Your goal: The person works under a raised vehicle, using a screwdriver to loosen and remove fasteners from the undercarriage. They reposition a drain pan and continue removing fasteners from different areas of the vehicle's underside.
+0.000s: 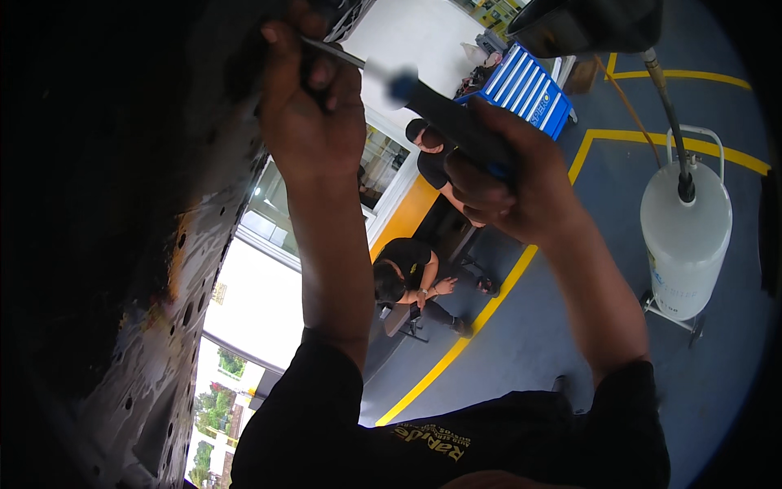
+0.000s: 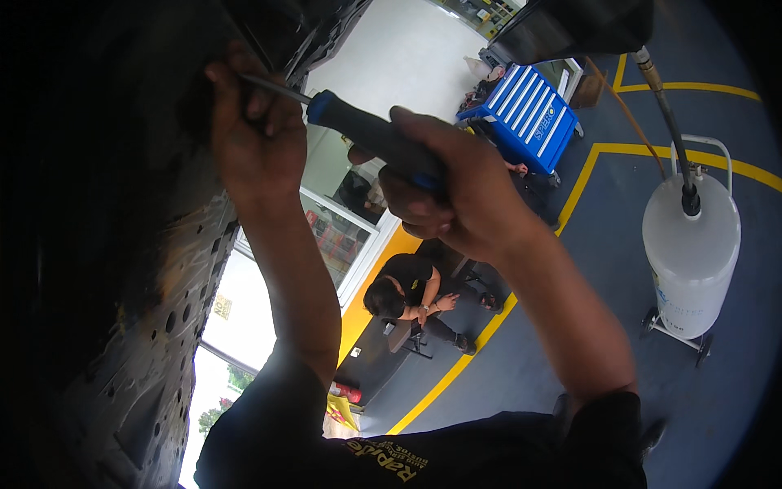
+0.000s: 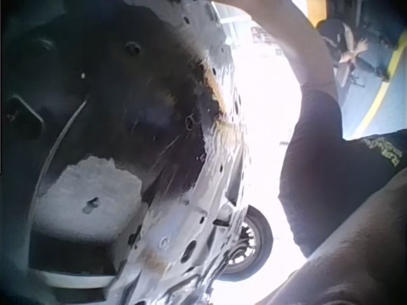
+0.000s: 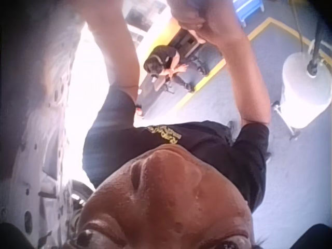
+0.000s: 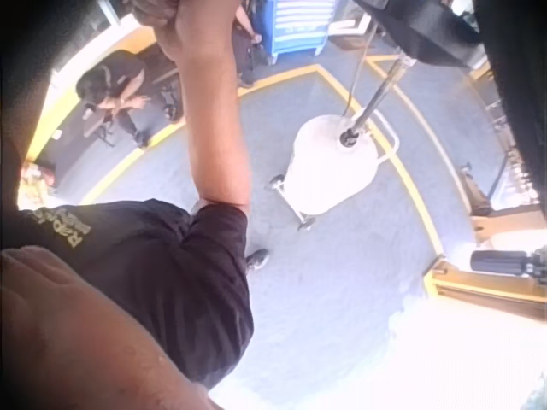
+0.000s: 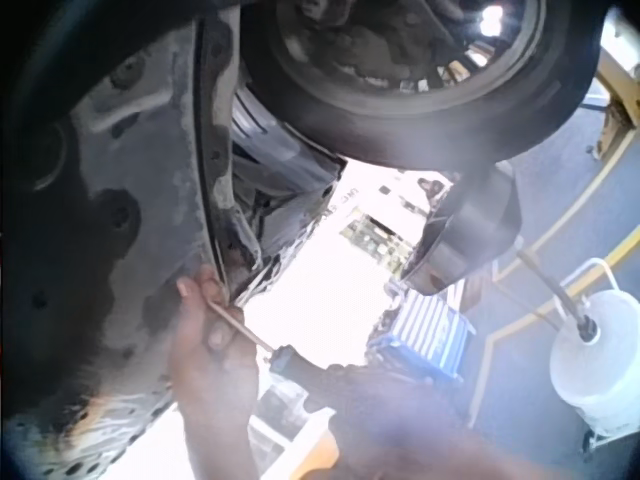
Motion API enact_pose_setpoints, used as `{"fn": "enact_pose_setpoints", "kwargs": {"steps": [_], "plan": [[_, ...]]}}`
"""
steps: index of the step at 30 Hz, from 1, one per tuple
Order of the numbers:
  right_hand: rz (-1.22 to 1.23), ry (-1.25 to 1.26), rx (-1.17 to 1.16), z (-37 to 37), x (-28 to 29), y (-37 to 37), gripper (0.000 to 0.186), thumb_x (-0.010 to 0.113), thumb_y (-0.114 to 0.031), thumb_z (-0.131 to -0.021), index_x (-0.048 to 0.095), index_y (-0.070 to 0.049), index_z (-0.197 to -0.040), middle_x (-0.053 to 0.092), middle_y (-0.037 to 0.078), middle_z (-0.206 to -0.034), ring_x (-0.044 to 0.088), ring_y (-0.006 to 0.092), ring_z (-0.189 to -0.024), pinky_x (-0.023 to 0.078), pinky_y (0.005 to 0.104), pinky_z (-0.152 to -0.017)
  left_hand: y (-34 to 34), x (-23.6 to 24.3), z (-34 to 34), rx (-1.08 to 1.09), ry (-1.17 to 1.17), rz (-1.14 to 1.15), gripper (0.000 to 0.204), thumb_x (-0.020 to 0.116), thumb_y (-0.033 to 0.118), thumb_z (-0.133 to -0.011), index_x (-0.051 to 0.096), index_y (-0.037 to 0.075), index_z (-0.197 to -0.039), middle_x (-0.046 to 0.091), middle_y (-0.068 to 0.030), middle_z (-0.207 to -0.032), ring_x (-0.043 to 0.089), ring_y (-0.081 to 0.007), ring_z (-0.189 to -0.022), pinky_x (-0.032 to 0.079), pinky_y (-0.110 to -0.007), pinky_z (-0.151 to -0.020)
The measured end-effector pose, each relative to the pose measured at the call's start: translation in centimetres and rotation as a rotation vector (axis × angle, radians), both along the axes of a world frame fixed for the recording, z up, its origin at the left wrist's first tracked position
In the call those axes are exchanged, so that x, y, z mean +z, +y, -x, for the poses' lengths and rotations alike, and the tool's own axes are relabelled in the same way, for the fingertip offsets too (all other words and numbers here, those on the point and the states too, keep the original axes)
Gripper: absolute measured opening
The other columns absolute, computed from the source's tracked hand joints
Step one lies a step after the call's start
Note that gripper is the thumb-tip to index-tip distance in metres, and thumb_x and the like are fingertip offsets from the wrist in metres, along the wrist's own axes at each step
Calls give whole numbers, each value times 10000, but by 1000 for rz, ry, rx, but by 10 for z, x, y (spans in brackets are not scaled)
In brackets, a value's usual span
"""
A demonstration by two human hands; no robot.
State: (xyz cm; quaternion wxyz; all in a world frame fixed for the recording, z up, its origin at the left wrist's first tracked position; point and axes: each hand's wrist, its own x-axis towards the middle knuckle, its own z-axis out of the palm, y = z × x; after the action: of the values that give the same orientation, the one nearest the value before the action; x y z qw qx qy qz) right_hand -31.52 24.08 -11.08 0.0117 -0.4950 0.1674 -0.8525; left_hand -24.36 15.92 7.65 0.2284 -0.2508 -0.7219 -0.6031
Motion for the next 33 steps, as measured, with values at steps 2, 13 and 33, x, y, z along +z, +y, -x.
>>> {"fn": "enact_pose_setpoints", "kwargs": {"steps": [2, 13, 33], "plan": [[47, 28, 25, -2, 0, -1, 314, 568, -272, -963, 552, 9, -1104, 590, 55, -706, 586, 127, -562, 459, 267, -519, -2, 1, -1, -17, -13, -4, 304, 574, 322, -980, 586, 65, -1143, 656, 28, -909, 432, -32, -586, 317, -169, -462], [42, 8, -672, -1, 2, -2, 262, 535, -274, -963, 583, -33, -1053, 534, 23, -625, 542, 140, -494, 426, 267, -482, 0, -2, 1, -42, 18, -7, 280, 580, 309, -976, 587, 74, -1128, 649, 47, -916, 420, -29, -583, 318, -171, -465], [18, 80, -725, -1, 6, 5, 306, 601, -292, -952, 615, -2, -1049, 558, 54, -622, 539, 150, -508, 389, 258, -483, 2, -10, 6, 43, 125, -23, 291, 580, 363, -975, 581, 95, -1090, 597, 59, -915, 415, 0, -591, 312, -145, -478]]}}
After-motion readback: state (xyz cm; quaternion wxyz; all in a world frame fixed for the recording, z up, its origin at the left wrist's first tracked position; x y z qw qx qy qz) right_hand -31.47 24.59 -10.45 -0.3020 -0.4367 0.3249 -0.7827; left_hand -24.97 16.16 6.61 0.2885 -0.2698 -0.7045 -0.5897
